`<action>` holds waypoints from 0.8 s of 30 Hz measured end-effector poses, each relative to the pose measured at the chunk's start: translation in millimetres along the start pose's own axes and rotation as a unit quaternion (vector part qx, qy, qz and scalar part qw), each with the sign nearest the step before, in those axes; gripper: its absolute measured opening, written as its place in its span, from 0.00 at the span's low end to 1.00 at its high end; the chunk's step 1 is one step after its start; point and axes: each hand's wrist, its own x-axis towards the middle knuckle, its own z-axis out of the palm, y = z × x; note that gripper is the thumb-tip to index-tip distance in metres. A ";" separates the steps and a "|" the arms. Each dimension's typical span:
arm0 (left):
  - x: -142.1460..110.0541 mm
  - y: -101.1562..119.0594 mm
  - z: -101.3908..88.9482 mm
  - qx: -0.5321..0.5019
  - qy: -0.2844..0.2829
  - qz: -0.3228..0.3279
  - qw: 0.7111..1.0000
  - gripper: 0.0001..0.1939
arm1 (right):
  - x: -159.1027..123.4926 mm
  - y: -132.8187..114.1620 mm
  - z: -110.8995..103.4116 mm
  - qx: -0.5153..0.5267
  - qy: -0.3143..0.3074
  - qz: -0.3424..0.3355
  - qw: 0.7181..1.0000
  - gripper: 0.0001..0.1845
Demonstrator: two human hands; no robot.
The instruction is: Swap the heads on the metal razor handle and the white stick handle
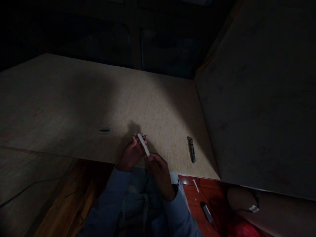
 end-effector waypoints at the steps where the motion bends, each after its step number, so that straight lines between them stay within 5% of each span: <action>1: -0.9 0.5 1.0 0.002 -0.002 -0.005 1.000 0.10 | 0.1 0.8 0.8 -0.011 -0.010 0.003 1.000 0.22; 17: 5.5 -4.4 -4.3 -0.006 -0.011 0.010 1.000 0.12 | 3.7 -3.2 -3.9 0.023 0.065 -0.033 0.997 0.23; 24: 4.7 -3.9 -4.7 -0.001 -0.002 -0.005 1.000 0.09 | 1.3 0.6 -5.1 -0.040 0.004 -0.015 0.999 0.22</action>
